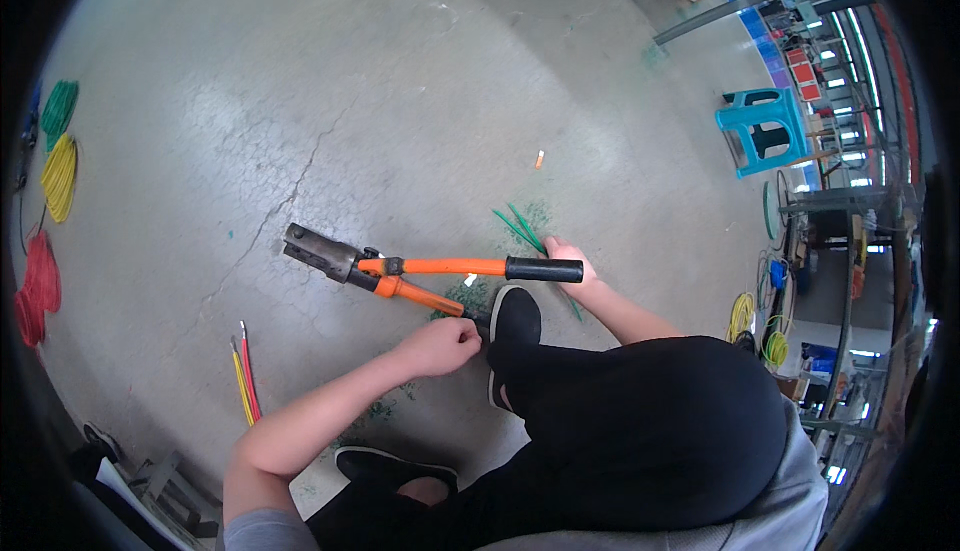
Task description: The person sits on the floor and uses a crimping tool to attach metal connectors to the ends of yellow, red, and green insulated wires. They strip the wire ends, insert the metal connectors, and crimp them securely.
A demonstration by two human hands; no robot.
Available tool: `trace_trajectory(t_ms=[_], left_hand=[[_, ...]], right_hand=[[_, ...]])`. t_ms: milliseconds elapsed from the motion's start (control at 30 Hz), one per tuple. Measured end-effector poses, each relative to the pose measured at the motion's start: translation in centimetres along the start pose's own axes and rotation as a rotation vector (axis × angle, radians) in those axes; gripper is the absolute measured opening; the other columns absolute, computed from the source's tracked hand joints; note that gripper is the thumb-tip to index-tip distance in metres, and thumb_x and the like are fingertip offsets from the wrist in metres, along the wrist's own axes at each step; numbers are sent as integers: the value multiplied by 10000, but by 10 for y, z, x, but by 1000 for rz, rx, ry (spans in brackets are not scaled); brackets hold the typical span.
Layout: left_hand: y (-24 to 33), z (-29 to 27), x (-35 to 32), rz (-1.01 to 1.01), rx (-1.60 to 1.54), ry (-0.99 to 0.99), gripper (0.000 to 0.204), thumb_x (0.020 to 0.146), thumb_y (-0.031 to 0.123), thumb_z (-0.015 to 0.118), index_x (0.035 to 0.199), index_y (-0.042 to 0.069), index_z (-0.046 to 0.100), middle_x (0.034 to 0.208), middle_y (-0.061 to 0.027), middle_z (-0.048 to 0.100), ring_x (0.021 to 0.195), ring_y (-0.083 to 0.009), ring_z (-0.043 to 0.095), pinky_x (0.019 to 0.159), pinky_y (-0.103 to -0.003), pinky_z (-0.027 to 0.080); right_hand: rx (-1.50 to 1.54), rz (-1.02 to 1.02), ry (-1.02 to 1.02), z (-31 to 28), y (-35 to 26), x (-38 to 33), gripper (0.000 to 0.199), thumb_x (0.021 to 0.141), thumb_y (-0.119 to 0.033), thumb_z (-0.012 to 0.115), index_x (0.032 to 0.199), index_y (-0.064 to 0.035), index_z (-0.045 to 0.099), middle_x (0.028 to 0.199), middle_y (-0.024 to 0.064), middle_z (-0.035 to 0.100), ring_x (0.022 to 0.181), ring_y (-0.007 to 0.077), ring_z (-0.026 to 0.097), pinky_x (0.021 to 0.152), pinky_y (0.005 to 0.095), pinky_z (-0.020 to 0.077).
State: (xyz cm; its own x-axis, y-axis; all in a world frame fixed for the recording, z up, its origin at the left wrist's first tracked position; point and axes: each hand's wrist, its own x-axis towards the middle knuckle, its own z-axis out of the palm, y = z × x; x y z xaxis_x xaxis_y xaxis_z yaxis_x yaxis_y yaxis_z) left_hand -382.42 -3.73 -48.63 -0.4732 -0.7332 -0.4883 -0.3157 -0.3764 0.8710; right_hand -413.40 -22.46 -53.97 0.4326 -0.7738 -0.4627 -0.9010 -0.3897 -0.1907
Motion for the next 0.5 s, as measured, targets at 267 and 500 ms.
trace_trajectory(t_ms=[267, 500], left_hand=[[2, -6, 4, -14, -176, -49, 257, 992, 277, 599, 939, 40, 683, 841, -60, 689, 790, -183, 653, 744, -354, 524], [43, -99, -22, 187, -600, -406, 299, 1065, 270, 548, 984, 19, 689, 871, -18, 663, 806, -106, 613, 735, -265, 491]], right_hand=[[162, 193, 184, -9, 11, 14, 241, 1031, -239, 521, 1101, -8, 527, 921, 227, 639, 831, 397, 671, 755, 495, 555], [1552, -23, 394, -180, -53, 56, 156, 1096, -206, 454, 1147, -75, 521, 768, -8, 484, 629, 121, 462, 564, 305, 420]])
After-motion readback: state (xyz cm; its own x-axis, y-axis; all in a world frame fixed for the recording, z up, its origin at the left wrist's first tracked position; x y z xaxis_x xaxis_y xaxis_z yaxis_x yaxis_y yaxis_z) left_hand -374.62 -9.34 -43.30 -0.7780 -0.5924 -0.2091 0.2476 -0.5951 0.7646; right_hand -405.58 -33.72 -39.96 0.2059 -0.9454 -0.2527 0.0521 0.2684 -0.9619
